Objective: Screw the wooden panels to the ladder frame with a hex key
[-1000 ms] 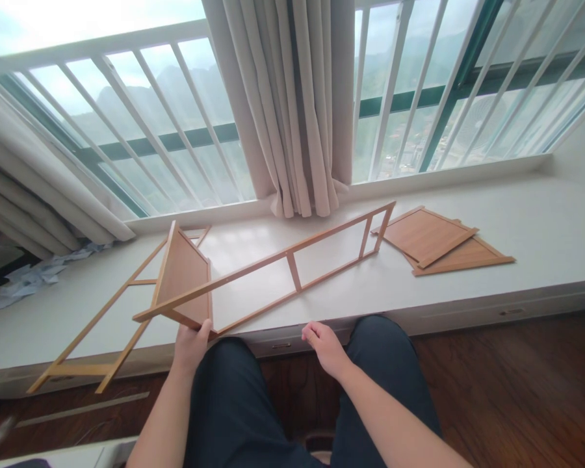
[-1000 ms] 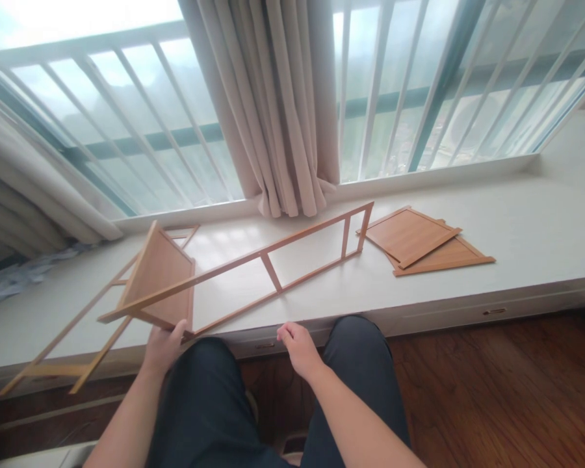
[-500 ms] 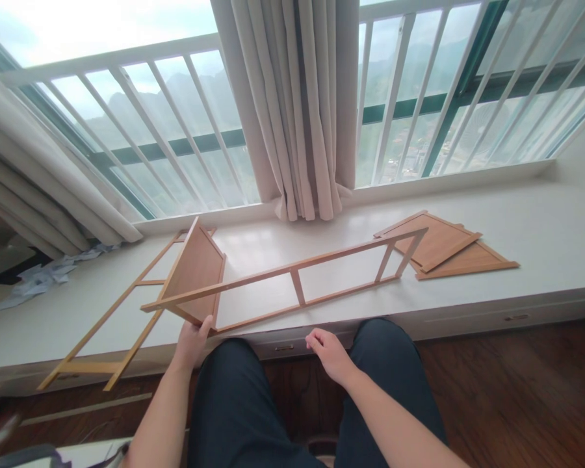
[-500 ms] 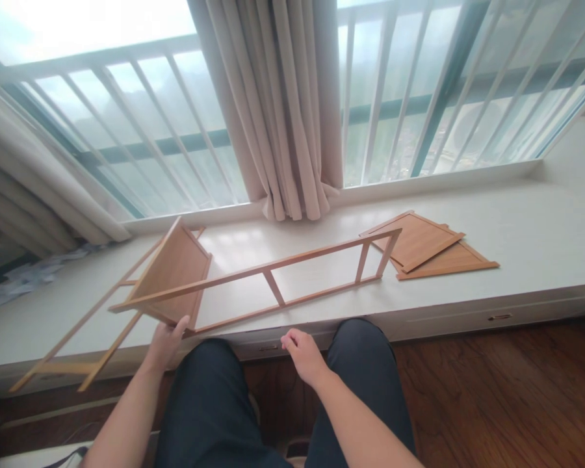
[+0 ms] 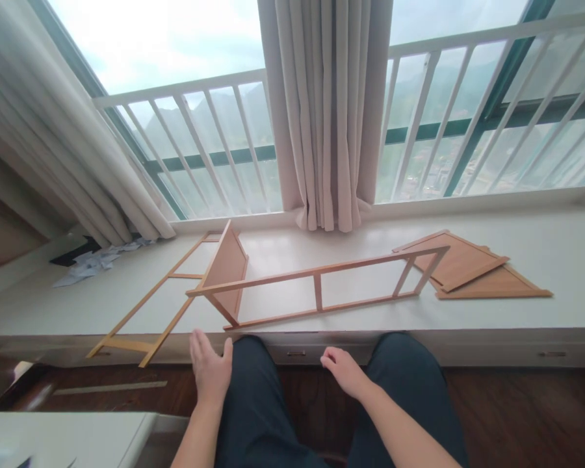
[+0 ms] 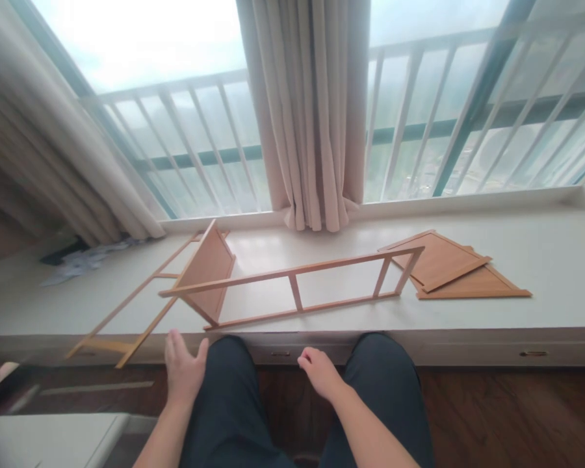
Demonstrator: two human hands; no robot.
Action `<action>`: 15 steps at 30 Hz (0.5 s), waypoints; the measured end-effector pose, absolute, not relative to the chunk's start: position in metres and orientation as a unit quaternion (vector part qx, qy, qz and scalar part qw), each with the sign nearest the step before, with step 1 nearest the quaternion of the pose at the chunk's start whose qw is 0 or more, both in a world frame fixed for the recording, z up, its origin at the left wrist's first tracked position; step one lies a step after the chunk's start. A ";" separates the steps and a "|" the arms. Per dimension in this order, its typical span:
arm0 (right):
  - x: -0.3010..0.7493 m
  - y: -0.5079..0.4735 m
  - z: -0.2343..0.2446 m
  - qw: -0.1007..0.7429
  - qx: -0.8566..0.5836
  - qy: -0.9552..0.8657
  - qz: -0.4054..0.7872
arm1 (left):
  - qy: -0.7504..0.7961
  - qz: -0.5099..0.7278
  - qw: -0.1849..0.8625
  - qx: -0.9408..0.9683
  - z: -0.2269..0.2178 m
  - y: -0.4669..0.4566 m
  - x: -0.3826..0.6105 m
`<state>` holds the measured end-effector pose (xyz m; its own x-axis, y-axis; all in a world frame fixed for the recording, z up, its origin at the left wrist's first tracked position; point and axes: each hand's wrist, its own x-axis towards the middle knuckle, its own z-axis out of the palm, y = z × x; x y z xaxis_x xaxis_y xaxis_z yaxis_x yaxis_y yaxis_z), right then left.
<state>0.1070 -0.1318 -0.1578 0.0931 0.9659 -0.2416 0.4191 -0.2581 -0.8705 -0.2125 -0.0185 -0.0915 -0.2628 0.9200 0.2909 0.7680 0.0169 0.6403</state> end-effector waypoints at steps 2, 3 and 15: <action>0.105 -0.133 -0.163 0.292 -0.667 -0.530 0.434 | 0.717 0.296 0.060 0.628 -0.100 -0.043 -0.220; 0.104 -0.134 -0.165 0.279 -0.667 -0.535 0.436 | 0.720 0.249 0.061 0.645 -0.103 -0.055 -0.223; 0.088 -0.153 -0.191 0.158 -0.617 -0.577 0.512 | 0.748 -0.051 0.014 0.662 -0.074 -0.143 -0.220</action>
<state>0.0880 -0.1530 -0.1908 -0.1896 0.8728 -0.4498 0.5502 -0.2850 -0.7849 -0.2204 -0.1434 -0.0739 -0.1244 0.9883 -0.0877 0.9911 0.1196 -0.0583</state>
